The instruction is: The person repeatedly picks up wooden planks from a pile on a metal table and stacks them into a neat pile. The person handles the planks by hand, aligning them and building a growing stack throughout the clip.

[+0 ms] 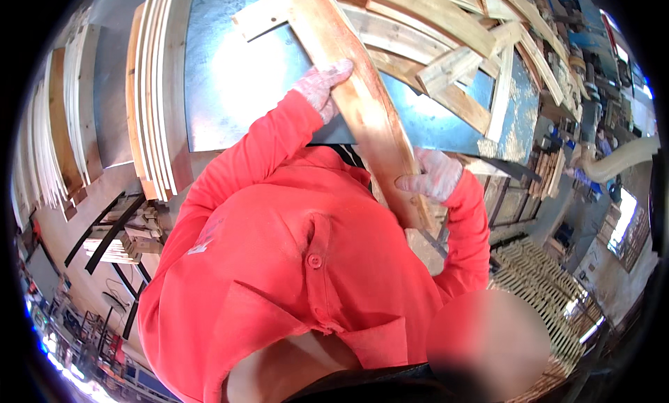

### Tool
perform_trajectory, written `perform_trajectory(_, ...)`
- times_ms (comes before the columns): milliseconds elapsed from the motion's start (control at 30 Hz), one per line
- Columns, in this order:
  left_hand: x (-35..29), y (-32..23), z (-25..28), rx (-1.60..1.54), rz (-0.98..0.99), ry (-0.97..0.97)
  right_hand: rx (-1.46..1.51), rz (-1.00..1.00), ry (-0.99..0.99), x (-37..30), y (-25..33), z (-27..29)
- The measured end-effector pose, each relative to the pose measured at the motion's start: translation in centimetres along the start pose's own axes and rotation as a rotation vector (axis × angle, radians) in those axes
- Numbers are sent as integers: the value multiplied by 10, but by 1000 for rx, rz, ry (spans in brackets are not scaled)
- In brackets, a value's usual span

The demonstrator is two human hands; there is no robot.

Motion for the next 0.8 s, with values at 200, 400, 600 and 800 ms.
perform_trajectory(200,23,-151,34,484,-512,-280,352,74,-74,25,1,-17)
perform_trajectory(400,16,-196,74,646,-638,-159,347,538,-125,201,137,28)
perform_trajectory(600,27,-151,151,489,-296,-313,593,963,-60,401,449,112)
perform_trajectory(800,72,-188,183,46,-318,-307,-1435,331,-655,520,440,97)
Point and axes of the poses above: each hand's wrist, its own x-axis towards the middle knuckle, its own z-axis out of the back of the hand, y = z × x, the point moved 6 cm from there along x, towards the middle knuckle, and after that the axes turned 13 degrees about x, right-handed, at the moved point
